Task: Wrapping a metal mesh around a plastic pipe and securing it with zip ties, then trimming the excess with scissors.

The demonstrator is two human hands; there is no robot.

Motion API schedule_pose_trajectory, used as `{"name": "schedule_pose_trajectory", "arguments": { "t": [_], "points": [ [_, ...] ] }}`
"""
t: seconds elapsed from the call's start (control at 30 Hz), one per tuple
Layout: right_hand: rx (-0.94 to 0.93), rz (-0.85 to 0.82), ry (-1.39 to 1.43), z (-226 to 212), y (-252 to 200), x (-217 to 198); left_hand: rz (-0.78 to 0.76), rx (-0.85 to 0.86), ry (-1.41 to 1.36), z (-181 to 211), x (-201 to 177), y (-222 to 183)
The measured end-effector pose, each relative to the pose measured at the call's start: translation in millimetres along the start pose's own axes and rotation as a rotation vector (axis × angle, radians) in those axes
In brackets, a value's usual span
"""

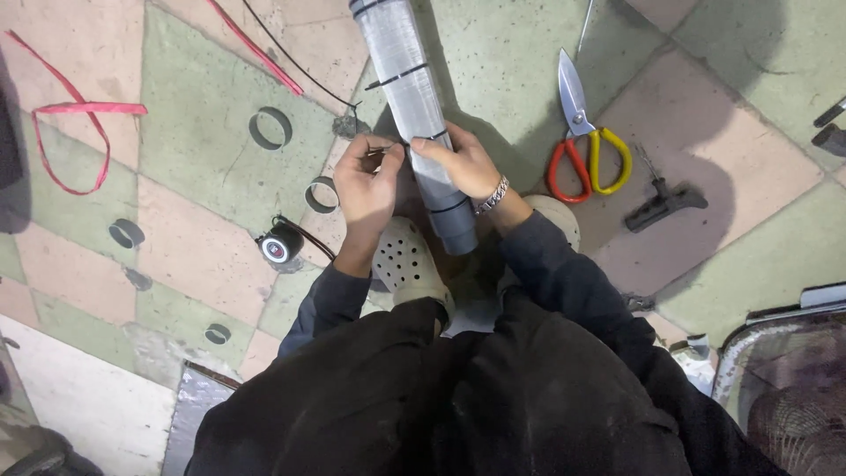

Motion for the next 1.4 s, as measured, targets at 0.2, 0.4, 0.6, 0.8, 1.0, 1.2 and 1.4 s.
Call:
{"name": "schedule_pose_trajectory", "arguments": {
  "t": [0.2,0.4,0.6,0.8,1.0,1.2,1.4],
  "points": [
    [0.049,0.009,-0.082,-4.2,1.4,1.3,-0.016,-0.088,-0.03,-9.7,-0.8,0.5],
    [0.099,0.03,-0.035,-6.3,-1.6,-1.2,-0.048,-0.148,-0.137,-15.9,1.2,2.9],
    [0.121,0.033,0.036,-5.6,-3.0,-1.7,-0.042,-0.217,-0.275,-15.1,2.6,-1.2],
    [0.13,0.004,0.064,1.0,-0.8,-4.0,-0.033,-0.255,-0.326,-16.4,3.0,-3.7],
    [0.135,-0.11,-0.023,2.8,2.5,0.0,-0.145,-0.139,-0.175,-23.1,3.0,5.2],
    [0.142,-0.169,-0.056,1.4,0.6,4.8,-0.205,-0.088,-0.174,-22.7,16.5,4.4],
    [0.098,-0.132,-0.076,-8.1,-1.4,9.6,-0.191,-0.048,-0.087,-18.6,9.4,5.4]
  ]
}}
Point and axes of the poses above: each hand's wrist, its own y-axis towards the middle knuckle, its own x-axis out of the palm, z = x × y, the point moved 10 cm from there along y, towards the middle knuckle, and after that the axes turned 13 degrees about y, right-handed, at the moved point
